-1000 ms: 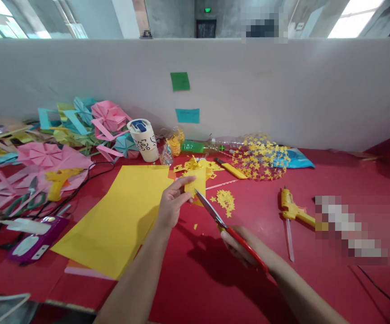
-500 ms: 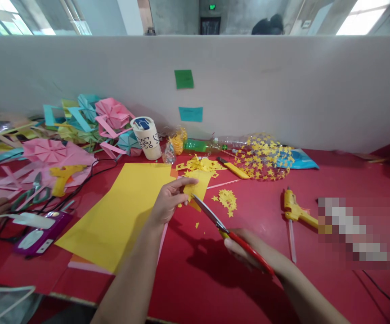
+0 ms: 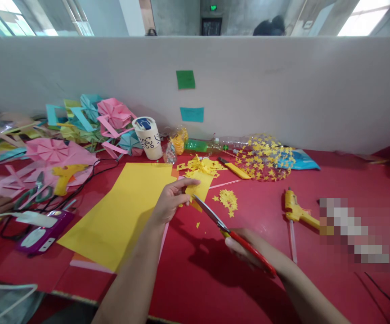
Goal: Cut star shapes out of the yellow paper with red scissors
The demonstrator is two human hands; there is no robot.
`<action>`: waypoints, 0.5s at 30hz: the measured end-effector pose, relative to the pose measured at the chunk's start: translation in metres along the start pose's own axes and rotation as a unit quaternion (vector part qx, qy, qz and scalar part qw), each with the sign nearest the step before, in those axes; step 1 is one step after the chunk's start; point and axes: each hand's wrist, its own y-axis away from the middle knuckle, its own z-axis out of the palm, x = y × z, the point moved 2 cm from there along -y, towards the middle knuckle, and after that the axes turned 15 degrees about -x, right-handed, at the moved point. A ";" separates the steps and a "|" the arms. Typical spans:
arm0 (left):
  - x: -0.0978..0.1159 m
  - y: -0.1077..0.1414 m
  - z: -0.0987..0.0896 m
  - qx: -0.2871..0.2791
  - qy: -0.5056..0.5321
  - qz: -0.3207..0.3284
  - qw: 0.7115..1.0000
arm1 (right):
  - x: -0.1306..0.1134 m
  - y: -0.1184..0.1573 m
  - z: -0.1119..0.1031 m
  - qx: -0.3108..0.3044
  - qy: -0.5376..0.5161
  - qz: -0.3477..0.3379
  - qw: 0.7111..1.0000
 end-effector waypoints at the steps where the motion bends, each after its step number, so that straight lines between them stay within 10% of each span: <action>1: 0.000 0.000 0.000 -0.001 0.000 0.002 1.000 | 0.000 0.000 0.000 -0.001 0.000 0.001 1.000; 15: 0.001 0.000 0.002 0.003 -0.001 -0.005 1.000 | -0.002 0.000 -0.001 0.001 0.013 0.008 1.000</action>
